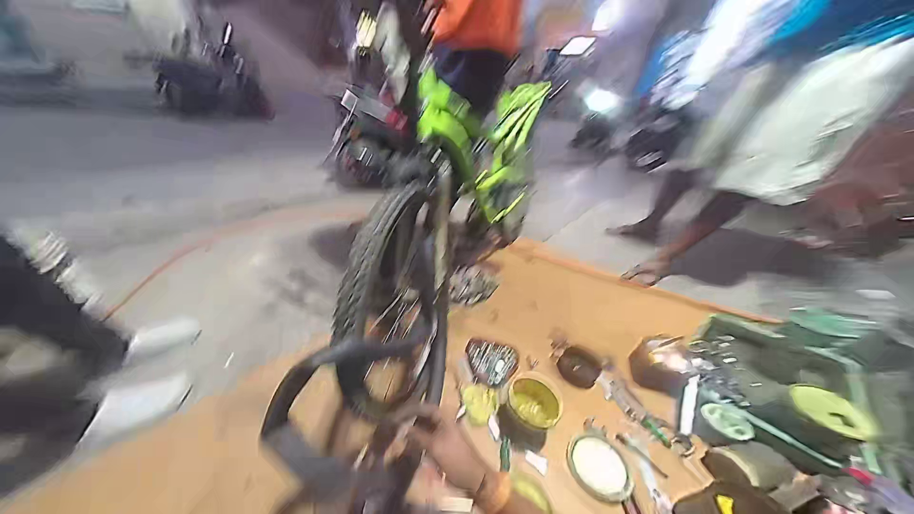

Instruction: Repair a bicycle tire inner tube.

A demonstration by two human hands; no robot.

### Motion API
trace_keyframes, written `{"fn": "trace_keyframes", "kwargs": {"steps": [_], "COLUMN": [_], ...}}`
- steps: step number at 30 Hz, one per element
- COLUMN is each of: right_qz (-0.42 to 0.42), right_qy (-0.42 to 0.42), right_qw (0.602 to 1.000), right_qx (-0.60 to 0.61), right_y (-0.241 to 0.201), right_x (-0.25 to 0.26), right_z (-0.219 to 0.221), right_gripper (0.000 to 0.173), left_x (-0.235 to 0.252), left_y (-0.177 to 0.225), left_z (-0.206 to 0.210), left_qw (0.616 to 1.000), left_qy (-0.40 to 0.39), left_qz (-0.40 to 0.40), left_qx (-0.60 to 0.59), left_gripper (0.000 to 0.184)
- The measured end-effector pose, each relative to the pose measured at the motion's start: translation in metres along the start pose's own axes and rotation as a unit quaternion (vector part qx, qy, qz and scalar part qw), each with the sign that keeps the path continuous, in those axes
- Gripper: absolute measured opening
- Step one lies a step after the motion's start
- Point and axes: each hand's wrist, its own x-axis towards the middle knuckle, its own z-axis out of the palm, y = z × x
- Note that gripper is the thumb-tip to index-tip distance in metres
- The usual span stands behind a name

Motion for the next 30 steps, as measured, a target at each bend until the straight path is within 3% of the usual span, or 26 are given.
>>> {"fn": "trace_keyframes", "kwargs": {"steps": [2,4,9,23,30], "right_qz": [0.004,-0.017,-0.064,-0.107,-0.053], "right_qy": [-0.018,-0.026,-0.016,-0.073,-0.063], "right_qw": [1.000,0.999,0.994,0.966,0.982], "right_qx": [0.008,-0.010,-0.091,-0.224,-0.167], "right_y": [-0.009,-0.009,0.008,0.007,0.012], "right_x": [-0.009,-0.012,-0.015,-0.005,-0.005], "right_z": [0.001,-0.001,-0.005,-0.008,-0.003], "right_gripper": [0.019,0.020,0.016,0.014,0.018], "left_x": [0.007,0.019,0.024,0.028,0.023], "left_y": [-0.012,-0.018,-0.037,-0.033,-0.029], "left_z": [-0.003,-0.001,-0.011,-0.016,-0.012], "left_qw": [0.990,0.982,0.981,0.975,0.972], "left_qy": [-0.056,-0.092,-0.125,-0.124,-0.113], "left_qz": [0.119,0.156,0.142,0.159,0.145], "left_qx": [0.042,0.052,0.045,0.090,0.144], "left_gripper": [0.031,0.030,0.034,0.035,0.037]}}
